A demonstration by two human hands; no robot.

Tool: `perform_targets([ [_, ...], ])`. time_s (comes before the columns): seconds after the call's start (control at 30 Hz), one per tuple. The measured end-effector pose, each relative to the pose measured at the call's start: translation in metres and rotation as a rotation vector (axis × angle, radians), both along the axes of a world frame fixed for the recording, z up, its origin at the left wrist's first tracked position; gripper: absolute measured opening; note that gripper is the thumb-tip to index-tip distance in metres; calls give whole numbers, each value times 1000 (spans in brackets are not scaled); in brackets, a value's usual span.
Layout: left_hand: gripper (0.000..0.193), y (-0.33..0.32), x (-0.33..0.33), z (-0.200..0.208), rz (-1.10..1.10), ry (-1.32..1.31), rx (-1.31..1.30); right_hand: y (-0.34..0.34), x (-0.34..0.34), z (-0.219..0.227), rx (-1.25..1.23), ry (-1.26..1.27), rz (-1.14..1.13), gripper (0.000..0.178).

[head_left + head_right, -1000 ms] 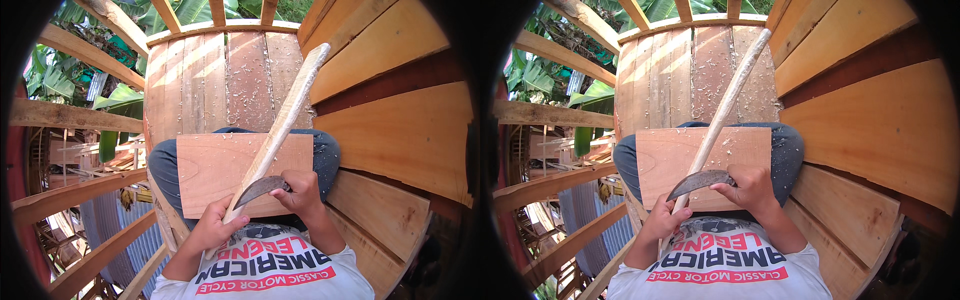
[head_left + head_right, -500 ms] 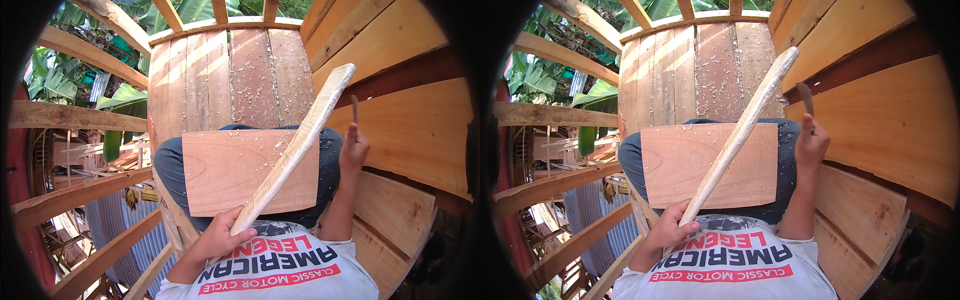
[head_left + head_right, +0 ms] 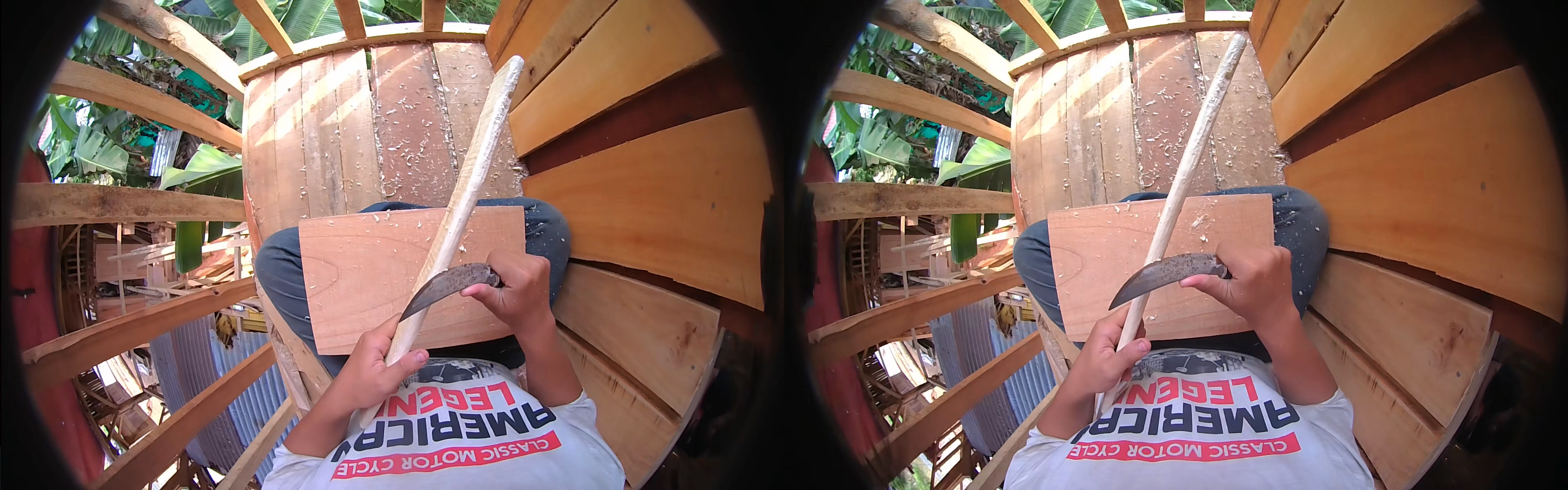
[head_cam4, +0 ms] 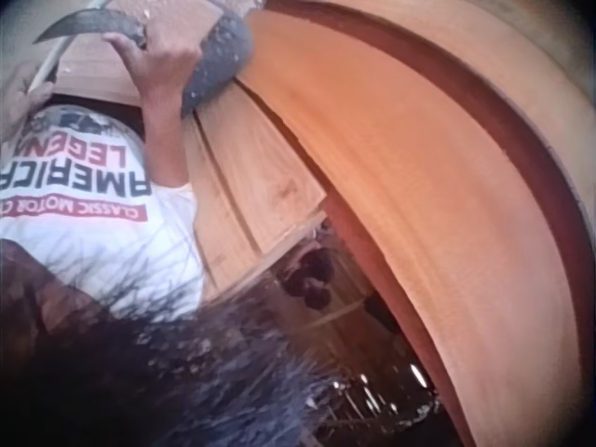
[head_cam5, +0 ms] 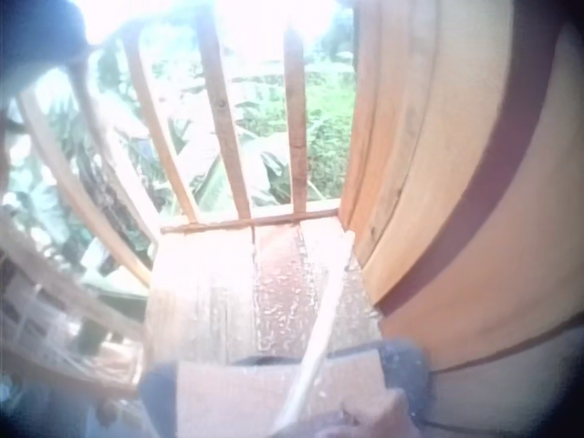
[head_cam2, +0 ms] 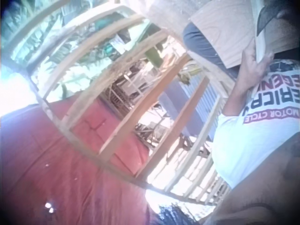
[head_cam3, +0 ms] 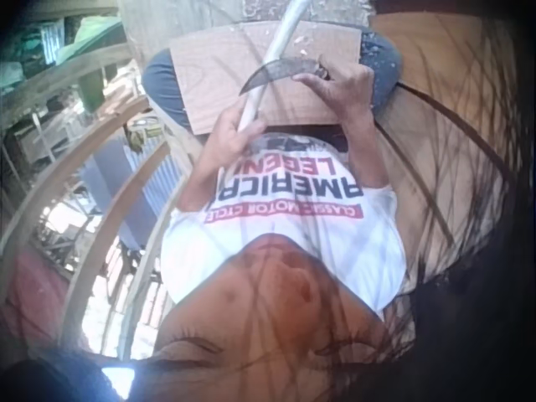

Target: The person is sitting cross-legged on a wooden platform, using a curved knife to shave and shape a long piece of wood. They hold the wood with their left hand and use the knife with their right hand to remove thin strips of wood, creating shavings that fall onto a board placed on their lap.

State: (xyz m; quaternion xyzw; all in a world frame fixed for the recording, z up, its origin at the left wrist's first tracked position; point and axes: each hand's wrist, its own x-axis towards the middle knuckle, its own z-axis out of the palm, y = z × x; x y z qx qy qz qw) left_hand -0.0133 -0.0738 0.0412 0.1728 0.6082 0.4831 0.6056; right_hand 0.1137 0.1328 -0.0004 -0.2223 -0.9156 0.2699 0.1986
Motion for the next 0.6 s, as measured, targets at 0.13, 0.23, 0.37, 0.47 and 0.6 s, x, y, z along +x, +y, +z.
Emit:
perform_targets([
  [0.13, 54, -3, -7, 5, -36, -160, -86, 7, -1, 2, 92, 49, -41, 63],
  [0.23, 53, -13, -1, -3, -107, -116, 54, 43, 7, -22, -397, 206, -462, 67],
  [0.37, 45, -25, 5, -8, -7, -209, 54, 55, 16, -9, -355, 164, -367, 66],
  [0.47, 45, -26, 1, -22, 66, -480, 37, 13, 16, -2, -267, 59, -48, 62],
  [0.6, 42, -16, 4, -20, 27, -474, 59, -25, -1, 2, -208, 40, 106, 58],
])
